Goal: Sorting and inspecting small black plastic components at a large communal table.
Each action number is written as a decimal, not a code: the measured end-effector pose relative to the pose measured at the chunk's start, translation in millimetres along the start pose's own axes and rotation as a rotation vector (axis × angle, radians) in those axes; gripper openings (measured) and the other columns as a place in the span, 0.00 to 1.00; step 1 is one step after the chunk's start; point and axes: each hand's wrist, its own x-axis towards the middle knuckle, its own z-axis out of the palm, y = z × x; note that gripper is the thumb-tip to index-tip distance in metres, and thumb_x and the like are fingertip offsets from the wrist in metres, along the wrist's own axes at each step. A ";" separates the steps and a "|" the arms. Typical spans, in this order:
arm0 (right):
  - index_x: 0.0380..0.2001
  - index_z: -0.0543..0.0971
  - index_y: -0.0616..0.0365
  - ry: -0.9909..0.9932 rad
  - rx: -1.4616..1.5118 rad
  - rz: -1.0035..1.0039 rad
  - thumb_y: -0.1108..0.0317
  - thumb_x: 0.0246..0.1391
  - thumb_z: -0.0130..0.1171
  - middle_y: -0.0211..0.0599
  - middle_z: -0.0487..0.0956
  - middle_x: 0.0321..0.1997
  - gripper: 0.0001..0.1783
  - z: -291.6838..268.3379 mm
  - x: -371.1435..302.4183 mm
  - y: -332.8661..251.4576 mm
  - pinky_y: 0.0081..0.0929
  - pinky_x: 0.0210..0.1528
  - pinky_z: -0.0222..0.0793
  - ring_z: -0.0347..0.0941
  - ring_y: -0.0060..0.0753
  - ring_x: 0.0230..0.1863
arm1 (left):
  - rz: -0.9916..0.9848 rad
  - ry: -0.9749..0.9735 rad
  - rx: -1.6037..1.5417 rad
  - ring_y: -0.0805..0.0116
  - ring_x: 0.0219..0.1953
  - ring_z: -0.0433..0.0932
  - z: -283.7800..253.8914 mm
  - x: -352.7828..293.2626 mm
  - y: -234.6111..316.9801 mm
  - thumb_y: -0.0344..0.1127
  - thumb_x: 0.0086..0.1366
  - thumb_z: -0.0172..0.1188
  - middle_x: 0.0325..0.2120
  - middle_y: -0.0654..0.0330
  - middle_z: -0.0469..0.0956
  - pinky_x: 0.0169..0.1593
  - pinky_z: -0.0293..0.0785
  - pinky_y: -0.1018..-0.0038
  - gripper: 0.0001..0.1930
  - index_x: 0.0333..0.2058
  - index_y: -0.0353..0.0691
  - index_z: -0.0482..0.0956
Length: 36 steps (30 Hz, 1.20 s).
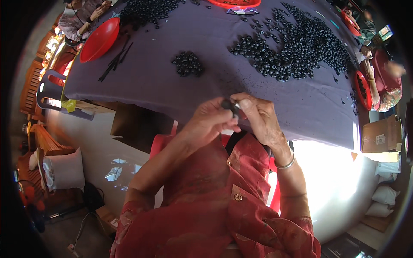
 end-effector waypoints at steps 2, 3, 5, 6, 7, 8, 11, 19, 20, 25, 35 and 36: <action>0.38 0.78 0.63 -0.004 0.006 0.086 0.64 0.59 0.54 0.31 0.74 0.24 0.13 -7.7 0.3 -10.0 0.20 0.32 0.64 0.67 0.20 0.26 | 0.043 0.007 -0.023 0.75 0.30 0.73 -6.9 -0.2 5.4 0.29 0.63 0.56 0.27 0.63 0.73 0.38 0.80 0.70 0.03 0.33 0.40 0.71; 0.38 0.78 0.63 -0.004 0.006 0.086 0.64 0.59 0.54 0.31 0.74 0.24 0.13 -6.8 0.4 -10.6 0.20 0.32 0.64 0.67 0.20 0.26 | 0.043 0.007 -0.023 0.75 0.30 0.73 -8.7 0.4 3.7 0.29 0.63 0.56 0.27 0.63 0.73 0.38 0.80 0.70 0.03 0.33 0.40 0.71; 0.37 0.79 0.63 0.022 0.031 -0.092 0.69 0.54 0.59 0.31 0.74 0.26 0.10 -2.6 1.9 -13.0 0.19 0.31 0.64 0.67 0.19 0.26 | 0.014 -0.039 -0.090 0.75 0.30 0.74 -10.5 2.4 0.9 0.29 0.63 0.56 0.27 0.62 0.73 0.37 0.80 0.70 0.03 0.34 0.40 0.70; 0.35 0.79 0.63 -0.053 0.156 -0.015 0.75 0.48 0.63 0.31 0.74 0.28 0.09 -1.9 0.0 -21.5 0.18 0.31 0.66 0.70 0.18 0.27 | 0.013 -0.043 -0.090 0.75 0.30 0.74 -9.8 2.6 1.1 0.29 0.63 0.56 0.27 0.62 0.73 0.37 0.80 0.70 0.03 0.34 0.40 0.70; 0.33 0.76 0.67 -0.067 0.213 -0.065 0.76 0.52 0.61 0.33 0.74 0.26 0.06 5.4 -1.8 -15.1 0.19 0.28 0.70 0.73 0.19 0.26 | 0.017 -0.033 -0.069 0.75 0.29 0.74 -8.7 1.9 1.8 0.29 0.63 0.56 0.27 0.62 0.73 0.37 0.80 0.71 0.04 0.35 0.41 0.70; 0.31 0.77 0.66 -0.087 0.311 0.010 0.76 0.51 0.61 0.32 0.74 0.27 0.05 8.1 -2.9 -17.6 0.18 0.30 0.69 0.73 0.18 0.28 | 0.022 -0.025 -0.049 0.75 0.29 0.73 -7.0 2.2 2.1 0.29 0.62 0.57 0.26 0.62 0.73 0.36 0.80 0.71 0.05 0.35 0.41 0.70; 0.29 0.78 0.65 -0.130 0.501 0.112 0.76 0.53 0.59 0.30 0.76 0.27 0.03 12.1 -5.5 -16.0 0.17 0.32 0.69 0.74 0.17 0.29 | -0.076 0.005 0.015 0.74 0.28 0.74 -6.8 -0.7 8.6 0.28 0.61 0.58 0.26 0.62 0.72 0.35 0.79 0.72 0.06 0.35 0.41 0.70; 0.29 0.77 0.64 0.051 -0.323 0.199 0.68 0.52 0.59 0.41 0.78 0.24 0.09 -21.1 15.0 5.0 0.26 0.30 0.69 0.76 0.30 0.26 | 0.103 0.168 0.302 0.78 0.26 0.73 -15.7 5.5 25.7 0.24 0.58 0.58 0.25 0.63 0.74 0.30 0.76 0.76 0.05 0.33 0.39 0.72; 0.28 0.77 0.64 0.074 -0.510 0.223 0.66 0.50 0.60 0.43 0.78 0.24 0.10 -32.2 20.9 9.7 0.30 0.30 0.69 0.76 0.37 0.27 | 0.218 0.323 0.640 0.79 0.25 0.72 -23.0 8.3 34.2 0.25 0.58 0.60 0.23 0.64 0.74 0.29 0.75 0.78 0.04 0.31 0.39 0.74; 0.24 0.74 0.62 0.186 -0.717 0.028 0.64 0.46 0.63 0.45 0.77 0.24 0.12 -57.5 57.4 50.8 0.40 0.32 0.69 0.74 0.53 0.29 | 0.348 0.627 1.155 0.82 0.21 0.70 -74.6 23.4 51.8 0.27 0.55 0.65 0.19 0.68 0.75 0.25 0.69 0.83 0.05 0.29 0.37 0.77; 0.24 0.77 0.59 0.136 -0.985 0.145 0.56 0.41 0.67 0.44 0.79 0.28 0.17 -39.8 83.4 62.9 0.42 0.33 0.74 0.77 0.50 0.31 | 0.581 0.783 1.447 0.65 0.21 0.74 -78.9 40.7 51.0 0.30 0.47 0.69 0.20 0.54 0.75 0.27 0.70 0.71 0.15 0.34 0.35 0.76; 0.24 0.77 0.59 0.135 -0.981 0.141 0.56 0.41 0.67 0.44 0.79 0.28 0.17 -38.3 85.2 60.2 0.42 0.33 0.74 0.77 0.50 0.31 | 0.582 0.788 1.450 0.65 0.21 0.74 -80.5 38.8 50.3 0.30 0.47 0.69 0.20 0.54 0.75 0.27 0.70 0.71 0.15 0.34 0.35 0.76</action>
